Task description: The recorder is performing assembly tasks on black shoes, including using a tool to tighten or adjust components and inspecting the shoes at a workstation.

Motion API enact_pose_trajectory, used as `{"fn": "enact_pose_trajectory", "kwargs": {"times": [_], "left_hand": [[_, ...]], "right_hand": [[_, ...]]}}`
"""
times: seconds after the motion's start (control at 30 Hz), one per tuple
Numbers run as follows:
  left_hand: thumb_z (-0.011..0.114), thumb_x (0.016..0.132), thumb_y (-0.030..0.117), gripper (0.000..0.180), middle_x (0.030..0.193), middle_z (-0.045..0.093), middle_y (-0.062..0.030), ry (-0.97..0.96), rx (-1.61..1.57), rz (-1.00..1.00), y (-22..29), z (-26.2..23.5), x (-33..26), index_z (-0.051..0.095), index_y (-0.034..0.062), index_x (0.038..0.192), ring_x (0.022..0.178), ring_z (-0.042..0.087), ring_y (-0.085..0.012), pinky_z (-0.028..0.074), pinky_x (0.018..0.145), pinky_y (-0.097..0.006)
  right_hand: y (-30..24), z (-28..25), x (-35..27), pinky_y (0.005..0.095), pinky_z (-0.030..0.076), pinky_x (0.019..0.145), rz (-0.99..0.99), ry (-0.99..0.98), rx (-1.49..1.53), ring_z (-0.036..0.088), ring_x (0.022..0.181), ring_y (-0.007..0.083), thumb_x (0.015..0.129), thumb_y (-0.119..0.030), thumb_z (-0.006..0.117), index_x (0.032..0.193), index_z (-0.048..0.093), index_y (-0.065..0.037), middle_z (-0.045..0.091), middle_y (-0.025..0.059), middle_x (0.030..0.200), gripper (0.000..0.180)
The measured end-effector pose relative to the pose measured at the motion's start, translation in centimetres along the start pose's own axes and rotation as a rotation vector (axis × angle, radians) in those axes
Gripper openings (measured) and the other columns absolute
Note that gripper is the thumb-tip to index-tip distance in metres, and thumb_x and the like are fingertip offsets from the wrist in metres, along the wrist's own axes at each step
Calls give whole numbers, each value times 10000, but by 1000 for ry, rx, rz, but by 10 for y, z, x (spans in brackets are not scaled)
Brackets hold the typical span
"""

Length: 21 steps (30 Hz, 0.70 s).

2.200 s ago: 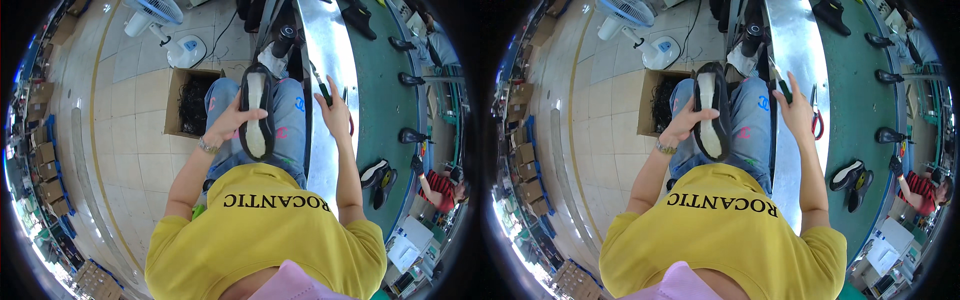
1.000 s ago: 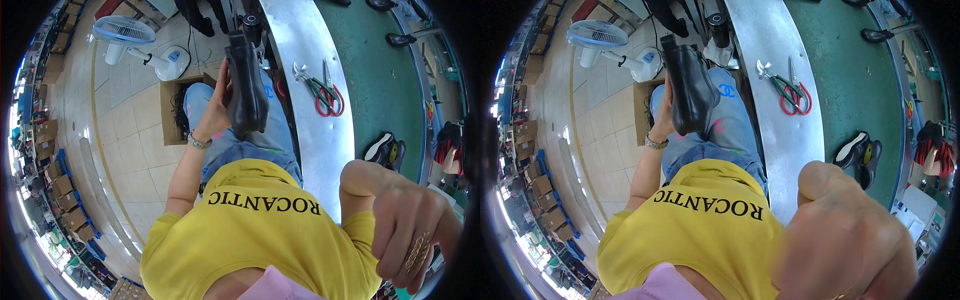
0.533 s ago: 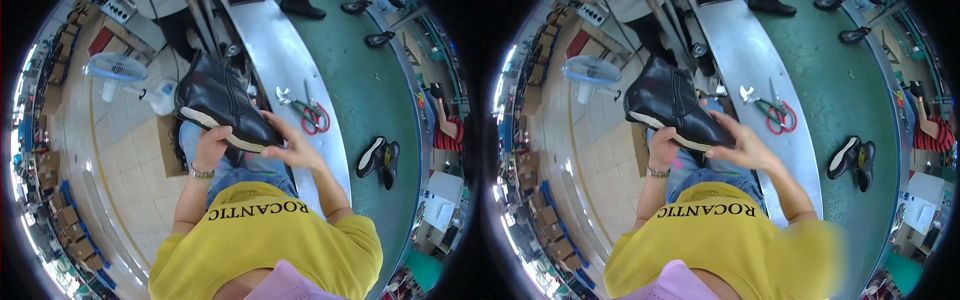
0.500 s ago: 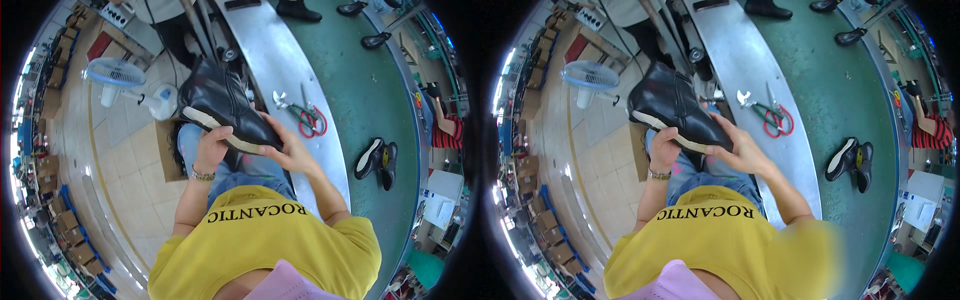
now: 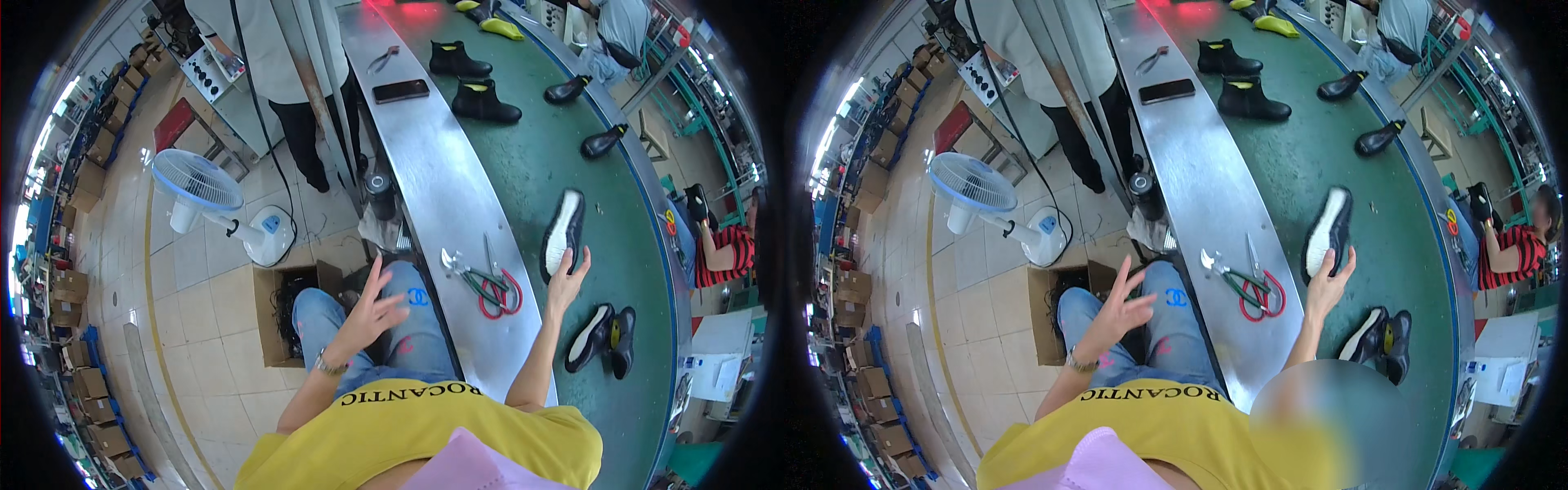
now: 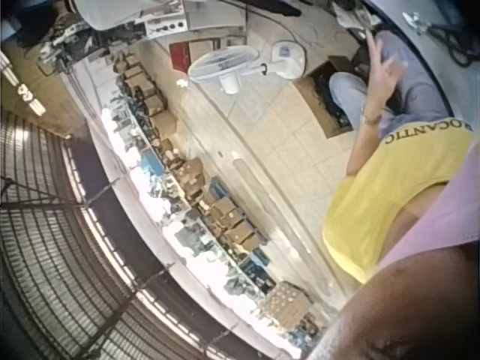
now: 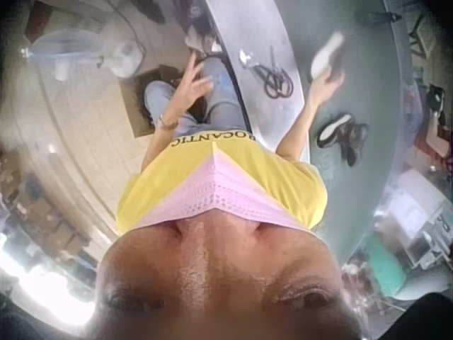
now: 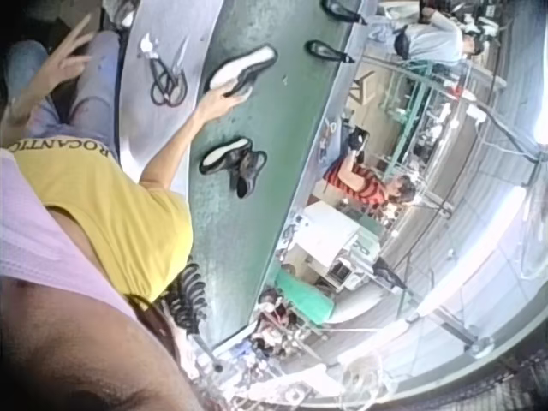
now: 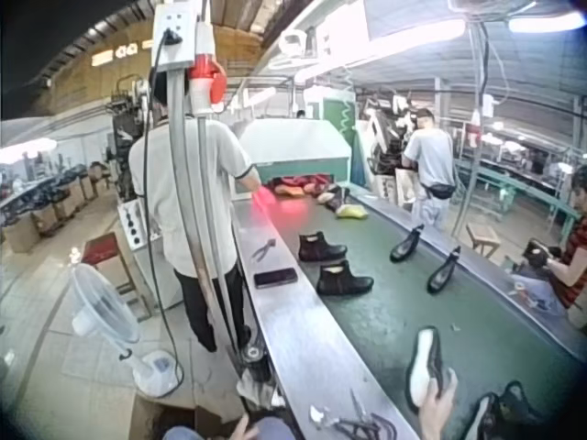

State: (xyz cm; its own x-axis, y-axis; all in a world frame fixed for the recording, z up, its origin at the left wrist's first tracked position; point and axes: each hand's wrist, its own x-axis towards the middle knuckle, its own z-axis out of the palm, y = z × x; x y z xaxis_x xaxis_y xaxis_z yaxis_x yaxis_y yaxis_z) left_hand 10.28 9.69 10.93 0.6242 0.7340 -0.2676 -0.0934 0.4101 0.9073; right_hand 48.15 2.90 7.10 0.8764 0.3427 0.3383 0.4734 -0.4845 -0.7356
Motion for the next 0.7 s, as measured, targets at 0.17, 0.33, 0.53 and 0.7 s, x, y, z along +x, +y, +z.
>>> {"fn": "enact_pose_trajectory", "kwargs": {"times": [0.17, 0.33, 0.53, 0.7], "left_hand": [[671, 918, 173, 838, 1513, 319, -173, 87, 7, -148, -21, -28, -25, 127, 125, 1553, 1245, 531, -244, 446, 985, -311], [642, 938, 165, 644, 1426, 462, -125, 176, -38, -194, -26, -39, -26, 327, 61, 1489, 1225, 543, -219, 433, 999, -309], [608, 952, 119, 548, 1378, 512, -120, 259, -54, -198, -12, -56, -29, 397, 52, 1453, 1187, 564, -209, 431, 1003, -310], [596, 955, 107, 508, 1353, 533, -125, 404, -60, -152, -10, -73, -55, 429, 46, 1431, 1171, 575, -223, 440, 993, -328]], "right_hand": [[-34, 45, 36, 294, 466, 507, 101, -612, 53, 594, 491, 112, 945, -240, 577, 1300, 573, -48, 651, 69, 584, 404], [-119, 204, 94, 331, 509, 676, -313, -643, 194, 670, 654, 188, 905, -266, 611, 1235, 614, -29, 704, 117, 840, 407], [-162, 395, 178, 399, 407, 1043, -496, -424, 116, 483, 1247, 387, 826, -257, 691, 1352, 434, 63, 466, 271, 1370, 667], [-157, 413, 160, 456, 483, 877, -427, -475, 37, 601, 1046, 382, 824, -291, 691, 1139, 623, -38, 623, 210, 1105, 410]]}}
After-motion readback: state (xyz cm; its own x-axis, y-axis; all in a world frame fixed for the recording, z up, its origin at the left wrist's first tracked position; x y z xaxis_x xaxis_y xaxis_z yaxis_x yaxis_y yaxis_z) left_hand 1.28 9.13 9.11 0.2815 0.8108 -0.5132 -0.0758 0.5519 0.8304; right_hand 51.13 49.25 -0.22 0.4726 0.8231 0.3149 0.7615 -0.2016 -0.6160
